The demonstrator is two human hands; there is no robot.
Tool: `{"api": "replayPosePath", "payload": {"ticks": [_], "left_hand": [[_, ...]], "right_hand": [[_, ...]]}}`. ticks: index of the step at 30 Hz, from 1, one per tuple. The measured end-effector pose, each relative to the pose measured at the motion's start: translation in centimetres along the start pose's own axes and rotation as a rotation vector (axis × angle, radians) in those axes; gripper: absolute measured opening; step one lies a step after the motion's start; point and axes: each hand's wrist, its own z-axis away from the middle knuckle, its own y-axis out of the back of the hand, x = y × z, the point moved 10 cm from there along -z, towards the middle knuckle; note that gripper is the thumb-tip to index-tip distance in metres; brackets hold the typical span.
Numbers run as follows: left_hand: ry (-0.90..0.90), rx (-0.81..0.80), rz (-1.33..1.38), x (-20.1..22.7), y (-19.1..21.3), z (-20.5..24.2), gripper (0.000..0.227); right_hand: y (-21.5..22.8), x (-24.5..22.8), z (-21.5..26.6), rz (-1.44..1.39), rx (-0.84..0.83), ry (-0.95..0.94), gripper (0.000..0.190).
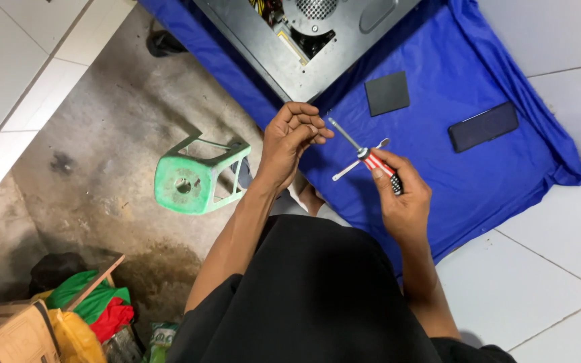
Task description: The person works on the internal components of a desktop computer case, using a screwdriver to tighten screws on the motherboard area. They then reposition the case and secure the side panel with screws.
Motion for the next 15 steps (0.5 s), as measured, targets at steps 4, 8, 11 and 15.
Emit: {"api": "replayPosePath", "payload": {"ticks": [4,8,11,15], "left_hand": [[-0.028,0.031,-0.012,0.9,-0.5,-0.7,0.025],[-0.041,-0.043,0.044,1.6,-2.3,-1.2,0.021],[-0.049,-0.124,0.027,1.9,-3.7,-1.5,0.023],[-0.084,-0.162,-0.032,1.9,-4.2,-2.3,0.022]], "right_hand": [[0.0,-0.2,0.3,-0.006,0.008,0.014,0.023],[0.6,-0.8,0.2,-0.005,0.02,0.043,0.023],[1.3,-1.2,0.1,0.024,0.044,0.078,0.023],[2.7,-1.9,-0.1,0.055,0.086,0.105,0.023]]}}
